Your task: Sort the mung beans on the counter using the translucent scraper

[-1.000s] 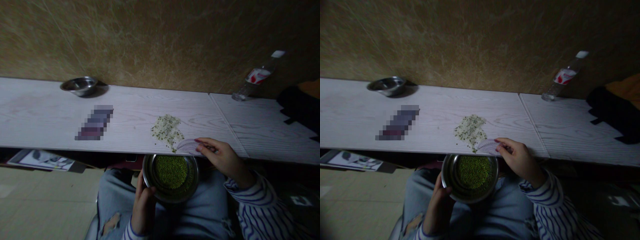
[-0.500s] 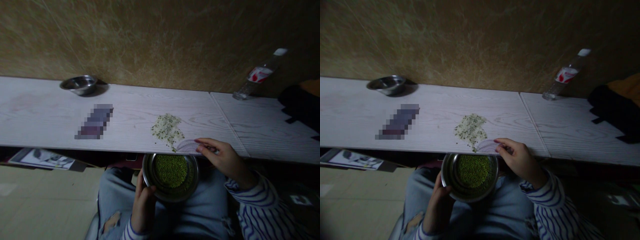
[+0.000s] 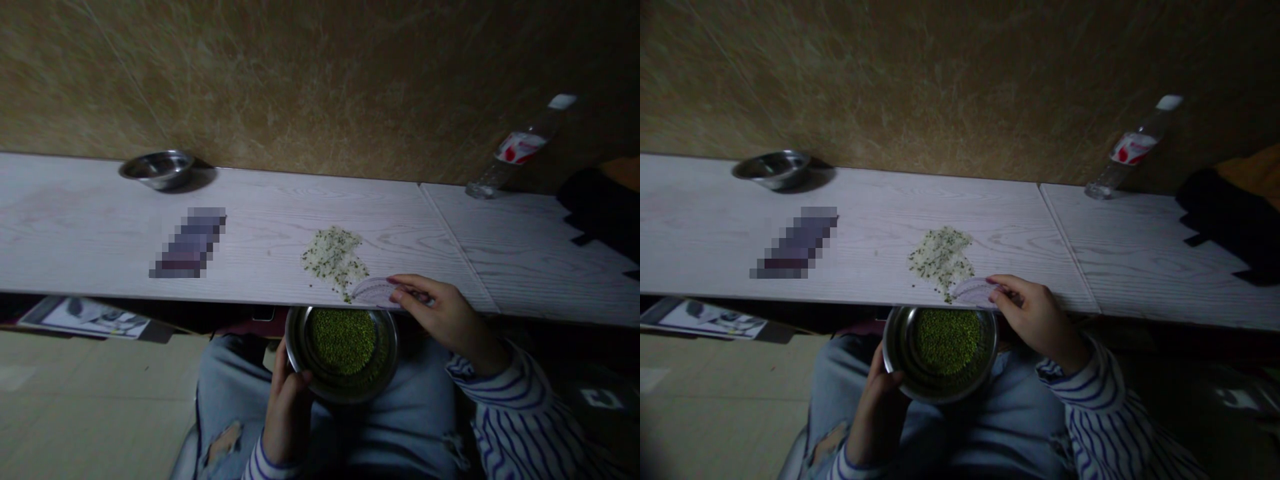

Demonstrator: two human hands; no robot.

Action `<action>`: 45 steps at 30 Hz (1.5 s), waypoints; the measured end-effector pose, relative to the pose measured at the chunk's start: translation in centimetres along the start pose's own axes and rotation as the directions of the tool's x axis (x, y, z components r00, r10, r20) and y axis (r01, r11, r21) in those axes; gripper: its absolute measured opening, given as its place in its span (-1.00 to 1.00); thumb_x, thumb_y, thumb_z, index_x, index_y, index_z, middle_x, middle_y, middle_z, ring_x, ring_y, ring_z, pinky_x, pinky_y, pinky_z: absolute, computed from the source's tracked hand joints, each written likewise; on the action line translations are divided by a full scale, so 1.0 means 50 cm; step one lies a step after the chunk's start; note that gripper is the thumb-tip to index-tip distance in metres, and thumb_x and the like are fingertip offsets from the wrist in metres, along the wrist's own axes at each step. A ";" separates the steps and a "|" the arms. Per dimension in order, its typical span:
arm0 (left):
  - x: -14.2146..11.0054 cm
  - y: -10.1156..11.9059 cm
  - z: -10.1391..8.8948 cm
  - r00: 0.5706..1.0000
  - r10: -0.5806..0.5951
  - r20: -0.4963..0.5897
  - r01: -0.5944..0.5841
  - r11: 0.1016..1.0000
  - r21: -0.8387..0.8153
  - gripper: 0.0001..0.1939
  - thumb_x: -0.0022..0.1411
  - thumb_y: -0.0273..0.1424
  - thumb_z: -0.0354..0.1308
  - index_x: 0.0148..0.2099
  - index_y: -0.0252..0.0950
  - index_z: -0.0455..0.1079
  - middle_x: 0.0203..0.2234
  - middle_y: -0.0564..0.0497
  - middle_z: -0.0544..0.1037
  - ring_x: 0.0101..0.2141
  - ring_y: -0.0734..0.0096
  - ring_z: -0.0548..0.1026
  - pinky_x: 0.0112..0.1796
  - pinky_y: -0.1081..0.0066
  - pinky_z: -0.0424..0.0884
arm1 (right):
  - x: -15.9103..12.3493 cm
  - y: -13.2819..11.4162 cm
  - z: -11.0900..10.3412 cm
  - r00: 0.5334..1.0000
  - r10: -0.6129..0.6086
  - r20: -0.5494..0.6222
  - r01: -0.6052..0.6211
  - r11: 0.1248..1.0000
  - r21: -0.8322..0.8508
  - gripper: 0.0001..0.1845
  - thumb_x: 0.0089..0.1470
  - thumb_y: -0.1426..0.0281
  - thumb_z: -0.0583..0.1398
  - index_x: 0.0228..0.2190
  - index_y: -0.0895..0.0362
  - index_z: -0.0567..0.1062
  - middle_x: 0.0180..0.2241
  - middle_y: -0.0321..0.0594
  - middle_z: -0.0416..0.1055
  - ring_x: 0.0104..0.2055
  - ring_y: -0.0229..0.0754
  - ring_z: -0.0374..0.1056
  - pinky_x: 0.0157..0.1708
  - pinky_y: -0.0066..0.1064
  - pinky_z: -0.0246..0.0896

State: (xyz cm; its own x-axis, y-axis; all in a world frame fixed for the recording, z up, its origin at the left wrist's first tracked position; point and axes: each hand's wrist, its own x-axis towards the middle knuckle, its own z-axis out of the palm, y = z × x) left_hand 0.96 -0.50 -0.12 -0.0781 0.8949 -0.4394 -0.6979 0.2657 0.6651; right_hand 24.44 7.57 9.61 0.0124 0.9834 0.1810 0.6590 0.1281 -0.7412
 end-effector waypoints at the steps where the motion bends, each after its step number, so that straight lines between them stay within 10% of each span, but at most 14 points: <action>1: 0.000 0.000 0.000 1.000 0.002 0.002 -0.002 1.000 -0.001 -0.33 -0.01 -0.39 0.29 0.21 -0.01 0.43 0.10 0.00 0.55 0.24 -0.04 0.28 0.12 0.17 0.32 | 0.000 0.001 0.000 1.000 0.001 -0.002 -0.001 1.000 0.001 -0.71 0.08 0.31 0.24 -0.18 0.12 0.67 -0.31 -0.15 0.66 -0.32 -0.09 0.55 -0.26 -0.29 0.51; 45: -0.004 0.011 0.000 1.000 -0.004 0.010 0.003 1.000 0.021 -0.26 0.01 -0.36 0.28 0.29 -0.02 0.34 0.08 -0.05 0.55 0.15 -0.08 0.36 -0.02 0.17 0.42 | 0.021 -0.010 0.038 0.999 -0.037 0.038 0.036 0.999 0.035 -0.70 0.11 0.33 0.23 -0.14 0.10 0.66 -0.25 -0.14 0.66 -0.26 -0.09 0.55 -0.21 -0.27 0.50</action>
State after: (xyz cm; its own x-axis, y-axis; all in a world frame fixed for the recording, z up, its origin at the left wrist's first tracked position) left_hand 0.57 -0.54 0.33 -0.0687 0.8973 -0.4361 -0.6834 0.2761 0.6758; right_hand 22.67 8.77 8.93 -0.0411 0.9822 0.1835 0.6324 0.1678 -0.7563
